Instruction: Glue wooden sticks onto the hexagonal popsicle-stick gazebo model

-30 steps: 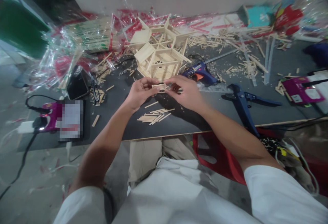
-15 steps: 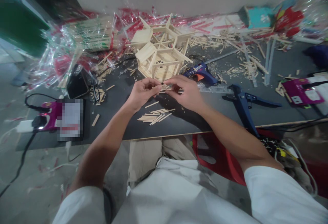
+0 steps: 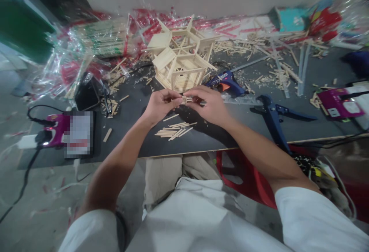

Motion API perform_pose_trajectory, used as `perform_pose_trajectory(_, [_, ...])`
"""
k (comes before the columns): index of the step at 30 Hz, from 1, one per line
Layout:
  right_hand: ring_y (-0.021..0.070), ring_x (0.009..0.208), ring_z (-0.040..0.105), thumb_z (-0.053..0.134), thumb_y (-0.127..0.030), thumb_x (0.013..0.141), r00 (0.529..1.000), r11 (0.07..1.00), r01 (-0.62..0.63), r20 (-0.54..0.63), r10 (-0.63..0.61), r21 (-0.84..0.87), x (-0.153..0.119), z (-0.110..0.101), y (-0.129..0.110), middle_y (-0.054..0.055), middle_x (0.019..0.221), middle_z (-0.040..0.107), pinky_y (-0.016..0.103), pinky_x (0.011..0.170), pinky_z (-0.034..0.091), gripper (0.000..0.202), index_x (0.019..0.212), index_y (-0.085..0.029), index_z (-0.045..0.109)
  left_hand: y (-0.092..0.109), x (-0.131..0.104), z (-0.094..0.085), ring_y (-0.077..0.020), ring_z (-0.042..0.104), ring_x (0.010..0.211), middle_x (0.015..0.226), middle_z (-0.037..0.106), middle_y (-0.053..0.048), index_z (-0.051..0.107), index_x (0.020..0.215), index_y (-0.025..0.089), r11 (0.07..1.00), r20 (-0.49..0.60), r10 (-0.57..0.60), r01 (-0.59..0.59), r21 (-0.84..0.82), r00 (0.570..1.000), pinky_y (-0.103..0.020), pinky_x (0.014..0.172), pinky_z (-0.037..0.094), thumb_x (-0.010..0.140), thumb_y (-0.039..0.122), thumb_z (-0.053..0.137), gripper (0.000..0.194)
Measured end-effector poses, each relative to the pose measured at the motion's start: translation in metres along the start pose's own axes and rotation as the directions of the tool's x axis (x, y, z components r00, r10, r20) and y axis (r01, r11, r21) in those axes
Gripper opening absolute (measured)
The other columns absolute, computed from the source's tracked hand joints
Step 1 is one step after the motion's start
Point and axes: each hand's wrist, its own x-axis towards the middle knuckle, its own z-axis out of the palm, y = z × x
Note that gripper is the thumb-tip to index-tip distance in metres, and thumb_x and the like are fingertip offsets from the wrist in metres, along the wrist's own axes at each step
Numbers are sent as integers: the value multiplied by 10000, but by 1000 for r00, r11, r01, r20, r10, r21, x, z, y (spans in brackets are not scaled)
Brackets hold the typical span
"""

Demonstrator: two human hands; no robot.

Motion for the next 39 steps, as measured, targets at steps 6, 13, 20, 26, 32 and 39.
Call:
perform_pose_trajectory(6, [191, 865, 704, 737, -338, 990, 1000, 999, 17, -4, -17, -29, 0, 1, 1, 62, 1071, 774, 331, 749, 576, 154, 1111, -249, 769, 0, 0, 1, -124, 624, 634, 736, 727, -37, 747, 844, 149, 1000, 5, -13, 13, 6, 1000, -284, 643, 522, 705, 432, 931, 365])
perform_pose_trajectory(13, [165, 765, 666, 706, -326, 1007, 1000, 999, 19, 25, -18, -41, -1, 2, 1, 60, 1069, 765, 332, 719, 560, 140, 1106, -241, 757, -1, 0, 1, -130, 638, 662, 775, 742, -48, 749, 848, 151, 1000, 5, -10, 10, 24, 1000, -284, 649, 531, 710, 427, 925, 355])
perform_pose_trajectory(20, [158, 743, 656, 725, -305, 991, 999, 999, 30, 31, -29, -29, 0, 0, 0, 61, 1038, 755, 316, 707, 558, 125, 1084, -225, 750, -1, 1, 0, -121, 615, 633, 765, 733, -43, 742, 836, 148, 1000, 17, -12, 12, 14, 1000, -287, 653, 522, 690, 460, 944, 400])
perform_pose_trajectory(26, [170, 770, 680, 765, -362, 961, 999, 1000, -13, 33, 12, 16, 0, 0, 7, 77, 1096, 736, 303, 667, 573, 284, 1211, -236, 719, -1, 3, -2, -120, 603, 633, 766, 726, -35, 750, 864, 156, 999, -2, -4, 4, 42, 1000, -282, 643, 508, 702, 472, 937, 400])
perform_pose_trajectory(32, [166, 755, 678, 734, -347, 984, 999, 1000, -10, 31, 10, -9, 0, 1, 5, 64, 1055, 763, 318, 707, 576, 179, 1124, -236, 740, -2, 3, -1, -120, 604, 633, 754, 722, -34, 751, 853, 154, 1000, 9, 6, -7, 29, 1000, -275, 632, 497, 716, 466, 927, 383])
perform_pose_trajectory(39, [157, 700, 650, 737, -371, 985, 1000, 999, 21, 10, -20, -44, 0, 0, 3, 53, 996, 766, 315, 679, 542, 172, 1086, -233, 745, -2, 2, -1, -129, 624, 661, 772, 734, -48, 759, 857, 151, 1000, 4, 8, -8, 16, 1000, -281, 653, 513, 723, 428, 922, 349])
